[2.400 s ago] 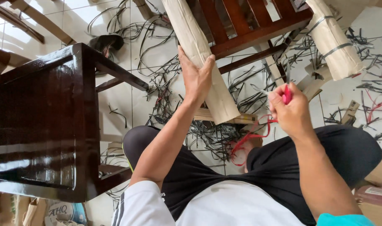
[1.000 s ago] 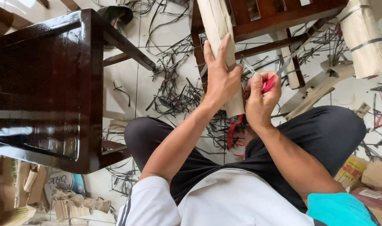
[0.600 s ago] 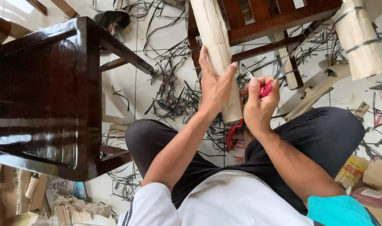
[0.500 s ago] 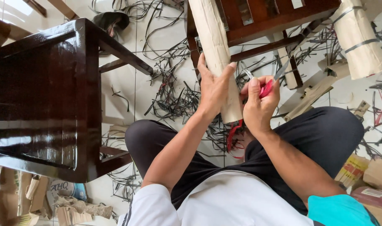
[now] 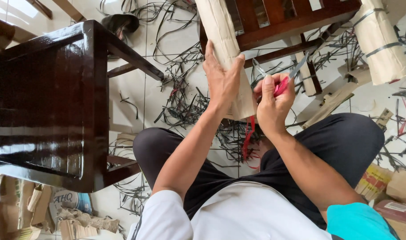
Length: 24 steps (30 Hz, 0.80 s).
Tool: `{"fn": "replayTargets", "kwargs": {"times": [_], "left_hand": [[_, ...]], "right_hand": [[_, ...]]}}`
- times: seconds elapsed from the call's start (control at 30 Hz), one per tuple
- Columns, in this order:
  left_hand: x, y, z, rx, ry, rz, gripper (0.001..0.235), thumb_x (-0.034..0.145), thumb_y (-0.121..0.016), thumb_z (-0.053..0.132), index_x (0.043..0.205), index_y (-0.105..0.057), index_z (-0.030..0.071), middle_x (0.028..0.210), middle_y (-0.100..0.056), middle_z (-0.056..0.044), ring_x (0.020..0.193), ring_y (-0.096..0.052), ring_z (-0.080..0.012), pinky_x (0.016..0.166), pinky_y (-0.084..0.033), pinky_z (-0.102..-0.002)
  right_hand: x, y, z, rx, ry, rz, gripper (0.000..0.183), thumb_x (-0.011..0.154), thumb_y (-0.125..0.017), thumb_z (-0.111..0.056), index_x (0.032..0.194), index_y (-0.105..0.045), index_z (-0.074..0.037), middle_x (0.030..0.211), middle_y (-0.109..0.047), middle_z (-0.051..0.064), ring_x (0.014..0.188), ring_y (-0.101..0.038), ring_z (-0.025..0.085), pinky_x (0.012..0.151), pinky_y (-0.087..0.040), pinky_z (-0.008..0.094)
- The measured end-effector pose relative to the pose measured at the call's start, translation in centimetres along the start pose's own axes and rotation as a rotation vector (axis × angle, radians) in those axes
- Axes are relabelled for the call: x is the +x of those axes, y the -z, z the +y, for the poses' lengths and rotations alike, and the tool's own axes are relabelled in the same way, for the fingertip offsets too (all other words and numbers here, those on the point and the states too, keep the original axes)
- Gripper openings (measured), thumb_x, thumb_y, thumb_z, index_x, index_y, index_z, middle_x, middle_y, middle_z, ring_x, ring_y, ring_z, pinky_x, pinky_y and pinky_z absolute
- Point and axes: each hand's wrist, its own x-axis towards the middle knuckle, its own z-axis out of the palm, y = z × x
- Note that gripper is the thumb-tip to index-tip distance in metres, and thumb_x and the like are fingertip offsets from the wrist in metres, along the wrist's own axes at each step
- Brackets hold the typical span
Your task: The person sits on the floor and uses a red-handled knife to cut and tie black plastic strips around a cylindrical bundle of light-colored material. They repeatedly wrap the strips, tighten them, and cut the excess, securing the bundle in place.
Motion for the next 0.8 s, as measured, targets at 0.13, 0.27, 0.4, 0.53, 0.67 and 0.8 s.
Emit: {"fn": "replayTargets", "kwargs": {"times": [0.13, 0.27, 0.4, 0.53, 0.67, 0.8], "left_hand": [[2.2, -1.0, -0.9, 0.07, -0.081, -0.025, 0.102, 0.078, -0.059, 0.054, 0.163, -0.014, 0.022, 0.157, -0.031, -0.024, 0.144, -0.039, -0.0357, 0.116, -0.037, -0.057], [2.9, -1.3, -0.7, 0.005, -0.04, -0.052, 0.108, 0.075, -0.067, 0.039, 0.164, -0.008, 0.02, 0.151, -0.033, -0.023, 0.135, -0.045, -0.0336, 0.114, -0.042, -0.056], [2.6, -1.1, -1.2, 0.009, -0.058, -0.051, 0.11, 0.075, -0.069, 0.039, 0.163, -0.006, 0.02, 0.156, -0.03, -0.025, 0.142, -0.041, -0.0362, 0.117, -0.035, -0.059], [2.2, -1.2, -1.2, -0.03, -0.048, -0.004, 0.109, 0.074, -0.072, 0.044, 0.161, -0.015, 0.013, 0.152, -0.038, -0.025, 0.14, -0.045, -0.0379, 0.118, -0.036, -0.055], [1.2, -1.1, -1.0, -0.06, -0.044, 0.066, 0.094, 0.071, -0.07, 0.047, 0.144, -0.032, 0.002, 0.136, -0.048, -0.018, 0.124, -0.055, -0.0296, 0.1, -0.051, -0.041], [0.0, -0.9, -1.0, -0.022, -0.02, 0.082, 0.083, 0.075, -0.063, 0.056, 0.132, -0.038, 0.001, 0.124, -0.047, -0.016, 0.113, -0.056, -0.0261, 0.092, -0.055, -0.04]], "right_hand": [[0.4, -0.3, 0.1, -0.055, 0.04, -0.004, 0.014, 0.112, -0.047, -0.015, 0.1, -0.045, -0.008, 0.08, -0.059, 0.008, 0.074, -0.06, 0.019, 0.08, -0.052, 0.035], [0.4, -0.4, 0.5, -0.066, 0.051, 0.0, 0.017, 0.112, -0.049, -0.015, 0.096, -0.047, -0.007, 0.08, -0.058, 0.006, 0.075, -0.059, 0.019, 0.082, -0.051, 0.035], [0.3, -0.2, 1.1, -0.103, 0.021, -0.035, 0.017, 0.112, -0.05, -0.018, 0.098, -0.047, -0.008, 0.08, -0.058, 0.007, 0.073, -0.058, 0.018, 0.079, -0.05, 0.035], [0.2, -0.2, 1.1, -0.13, 0.038, -0.043, 0.019, 0.112, -0.052, -0.019, 0.098, -0.046, -0.008, 0.08, -0.059, 0.007, 0.073, -0.057, 0.019, 0.077, -0.05, 0.034], [0.0, -0.3, 0.7, -0.139, 0.108, -0.062, 0.019, 0.113, -0.052, -0.017, 0.098, -0.045, -0.007, 0.082, -0.057, 0.007, 0.074, -0.058, 0.019, 0.078, -0.05, 0.035], [-0.1, -0.4, 0.6, -0.185, 0.137, -0.045, 0.02, 0.112, -0.053, -0.014, 0.096, -0.043, -0.008, 0.083, -0.055, 0.006, 0.075, -0.06, 0.019, 0.076, -0.051, 0.035]]}}
